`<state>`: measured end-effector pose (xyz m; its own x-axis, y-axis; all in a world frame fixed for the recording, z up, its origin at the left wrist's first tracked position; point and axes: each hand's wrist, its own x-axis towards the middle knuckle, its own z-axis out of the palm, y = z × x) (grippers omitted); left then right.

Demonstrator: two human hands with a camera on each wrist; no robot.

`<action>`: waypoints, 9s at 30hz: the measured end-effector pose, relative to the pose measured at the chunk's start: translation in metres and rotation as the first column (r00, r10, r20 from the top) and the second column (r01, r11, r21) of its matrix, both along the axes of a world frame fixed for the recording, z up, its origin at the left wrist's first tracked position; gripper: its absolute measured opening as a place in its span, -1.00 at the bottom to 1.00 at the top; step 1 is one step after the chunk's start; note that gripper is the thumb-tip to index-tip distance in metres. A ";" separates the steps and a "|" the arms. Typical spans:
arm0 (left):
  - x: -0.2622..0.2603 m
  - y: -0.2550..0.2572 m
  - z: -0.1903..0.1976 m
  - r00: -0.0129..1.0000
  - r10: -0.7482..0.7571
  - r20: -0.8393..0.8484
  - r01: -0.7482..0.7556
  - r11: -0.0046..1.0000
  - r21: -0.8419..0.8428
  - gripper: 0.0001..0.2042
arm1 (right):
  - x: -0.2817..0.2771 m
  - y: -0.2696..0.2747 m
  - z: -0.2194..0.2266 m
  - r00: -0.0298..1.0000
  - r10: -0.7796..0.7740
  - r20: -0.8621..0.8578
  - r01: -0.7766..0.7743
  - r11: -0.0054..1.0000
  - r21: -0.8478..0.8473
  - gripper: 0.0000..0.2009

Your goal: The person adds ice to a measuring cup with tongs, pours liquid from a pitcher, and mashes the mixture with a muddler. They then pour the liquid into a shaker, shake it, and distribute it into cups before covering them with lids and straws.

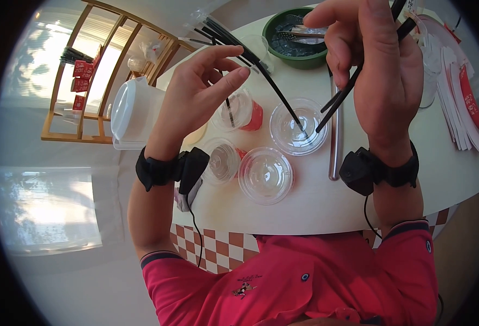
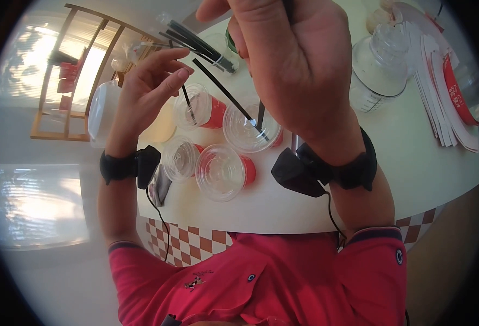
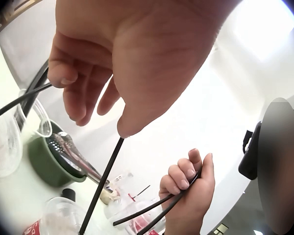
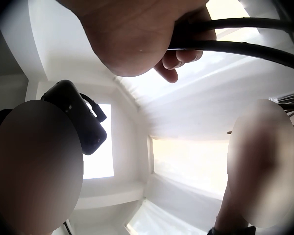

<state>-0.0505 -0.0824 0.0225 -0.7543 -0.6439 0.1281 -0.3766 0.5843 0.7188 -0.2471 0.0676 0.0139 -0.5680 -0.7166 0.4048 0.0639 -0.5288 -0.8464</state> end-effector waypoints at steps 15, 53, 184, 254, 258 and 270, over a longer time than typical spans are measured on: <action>-0.006 -0.016 -0.005 0.998 0.066 -0.014 -0.067 0.987 -0.145 -0.74 | 0.001 0.007 0.011 0.998 -0.011 0.057 0.012 1.000 -0.018 -0.34; 0.026 0.095 0.037 0.987 -0.161 -0.025 0.162 0.985 0.057 -0.52 | 0.036 0.011 -0.013 0.908 0.156 -0.389 -0.188 0.981 -0.045 -0.50; 0.196 0.129 -0.182 0.091 0.846 -0.525 0.363 0.463 0.808 -0.75 | 0.282 0.107 -0.111 -0.288 0.885 -0.367 -0.877 -0.090 0.472 -0.72; 0.055 0.127 0.009 0.517 -0.730 -0.446 0.658 0.673 -0.338 -0.61 | 0.155 0.034 -0.046 0.373 0.349 -0.860 -0.781 0.618 -0.088 -0.74; 0.055 0.128 0.007 0.521 -0.720 -0.459 0.639 0.685 -0.349 -0.59 | 0.155 0.034 -0.045 0.374 0.348 -0.860 -0.780 0.620 -0.088 -0.75; 0.054 0.132 -0.010 0.421 -0.699 -0.578 0.582 0.697 -0.419 -0.64 | 0.153 0.032 -0.041 0.369 0.350 -0.861 -0.780 0.620 -0.081 -0.76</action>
